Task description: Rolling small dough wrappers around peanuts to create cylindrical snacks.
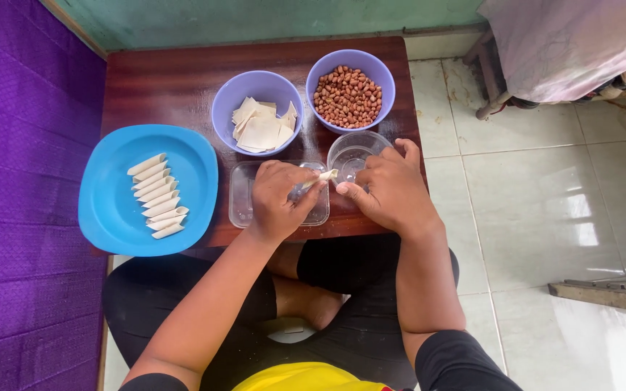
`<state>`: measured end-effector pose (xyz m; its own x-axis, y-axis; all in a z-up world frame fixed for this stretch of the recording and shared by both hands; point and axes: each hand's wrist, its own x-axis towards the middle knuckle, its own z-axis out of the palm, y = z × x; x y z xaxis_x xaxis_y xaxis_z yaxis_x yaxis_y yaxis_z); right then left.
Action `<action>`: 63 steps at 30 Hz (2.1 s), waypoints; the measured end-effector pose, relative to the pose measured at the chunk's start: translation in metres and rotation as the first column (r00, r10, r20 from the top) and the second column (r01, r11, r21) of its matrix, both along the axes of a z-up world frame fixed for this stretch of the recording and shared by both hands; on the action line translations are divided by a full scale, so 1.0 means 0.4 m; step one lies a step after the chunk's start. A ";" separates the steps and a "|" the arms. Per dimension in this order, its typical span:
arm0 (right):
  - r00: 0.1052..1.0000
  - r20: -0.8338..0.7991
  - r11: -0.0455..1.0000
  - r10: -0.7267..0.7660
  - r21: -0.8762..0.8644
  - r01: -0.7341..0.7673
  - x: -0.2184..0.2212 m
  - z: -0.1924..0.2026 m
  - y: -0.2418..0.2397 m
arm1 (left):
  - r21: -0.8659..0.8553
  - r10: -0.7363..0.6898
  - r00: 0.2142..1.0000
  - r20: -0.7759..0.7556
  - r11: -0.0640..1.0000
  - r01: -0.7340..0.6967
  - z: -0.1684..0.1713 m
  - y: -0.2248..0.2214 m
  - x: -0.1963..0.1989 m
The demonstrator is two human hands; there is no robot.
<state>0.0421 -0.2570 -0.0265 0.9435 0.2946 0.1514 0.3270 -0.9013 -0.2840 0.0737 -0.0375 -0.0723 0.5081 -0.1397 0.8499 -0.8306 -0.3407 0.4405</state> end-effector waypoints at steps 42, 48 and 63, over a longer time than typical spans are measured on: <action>0.895 0.425 0.824 0.138 0.452 -0.342 -0.019 0.053 -0.053 | 0.026 0.046 0.994 -0.104 0.999 -0.043 0.020 0.000 -0.008; 0.895 0.425 0.820 0.134 0.459 -0.341 -0.012 0.046 -0.058 | 0.034 0.046 0.993 -0.113 0.999 -0.042 0.015 0.006 -0.008; 0.898 0.430 0.930 0.096 0.283 -0.235 -0.006 0.056 -0.062 | 0.039 0.051 0.984 -0.171 0.998 -0.045 0.024 0.005 -0.019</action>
